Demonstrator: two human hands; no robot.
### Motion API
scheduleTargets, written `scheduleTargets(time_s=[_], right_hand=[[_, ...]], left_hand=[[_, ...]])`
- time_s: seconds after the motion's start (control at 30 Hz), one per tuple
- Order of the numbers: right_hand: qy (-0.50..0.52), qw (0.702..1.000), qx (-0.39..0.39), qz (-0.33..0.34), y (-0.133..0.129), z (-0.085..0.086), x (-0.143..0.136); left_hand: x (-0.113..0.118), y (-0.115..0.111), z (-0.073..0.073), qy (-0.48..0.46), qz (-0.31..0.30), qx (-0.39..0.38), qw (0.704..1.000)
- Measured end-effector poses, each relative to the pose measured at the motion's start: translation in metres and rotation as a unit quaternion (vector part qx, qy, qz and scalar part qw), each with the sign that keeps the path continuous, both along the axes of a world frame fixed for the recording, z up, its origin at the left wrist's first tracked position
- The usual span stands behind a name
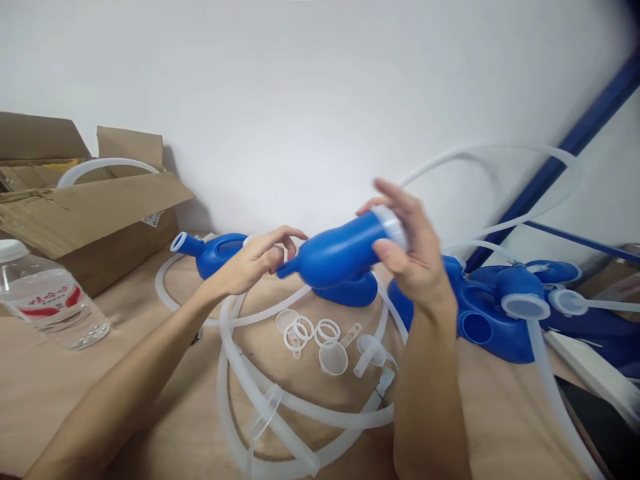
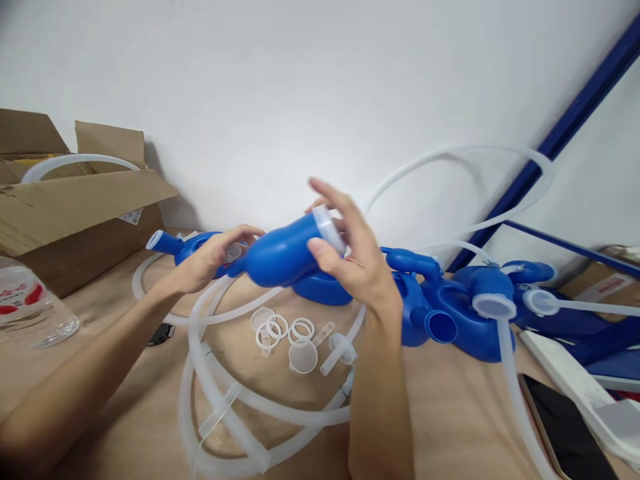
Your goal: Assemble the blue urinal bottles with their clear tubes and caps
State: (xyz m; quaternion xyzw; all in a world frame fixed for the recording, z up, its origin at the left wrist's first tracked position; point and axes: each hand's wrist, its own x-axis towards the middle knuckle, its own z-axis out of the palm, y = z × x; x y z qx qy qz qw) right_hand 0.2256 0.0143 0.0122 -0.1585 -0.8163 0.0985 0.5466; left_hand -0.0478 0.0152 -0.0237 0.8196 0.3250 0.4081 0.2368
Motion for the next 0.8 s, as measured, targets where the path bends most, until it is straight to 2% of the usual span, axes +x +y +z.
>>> scheduleTargets(time_s=[0.1,0.2,0.4,0.47,0.6,0.8], right_hand=[[-0.059,0.997,-0.041,0.032,0.009,-0.003,-0.009],[-0.061,0.994,-0.081,0.04,0.013,-0.004,-0.017],[-0.012,0.984,-0.134,-0.114,0.019,-0.01,-0.036],[0.003,0.982,-0.123,-0.145,0.021,-0.013,-0.044],[0.019,0.978,-0.073,-0.196,0.02,-0.018,-0.056],[0.065,0.981,-0.054,-0.177,0.027,-0.027,-0.054]], left_hand=[[-0.001,-0.021,0.018,0.042,0.011,0.033,0.999],[0.003,-0.029,0.022,0.044,0.046,0.026,0.998],[0.006,-0.021,0.018,0.031,0.168,0.085,0.982],[0.003,-0.021,0.018,0.04,0.162,0.079,0.983],[-0.004,-0.02,0.016,0.001,0.096,0.063,0.993],[0.0,-0.015,0.004,-0.06,0.064,0.076,0.993]])
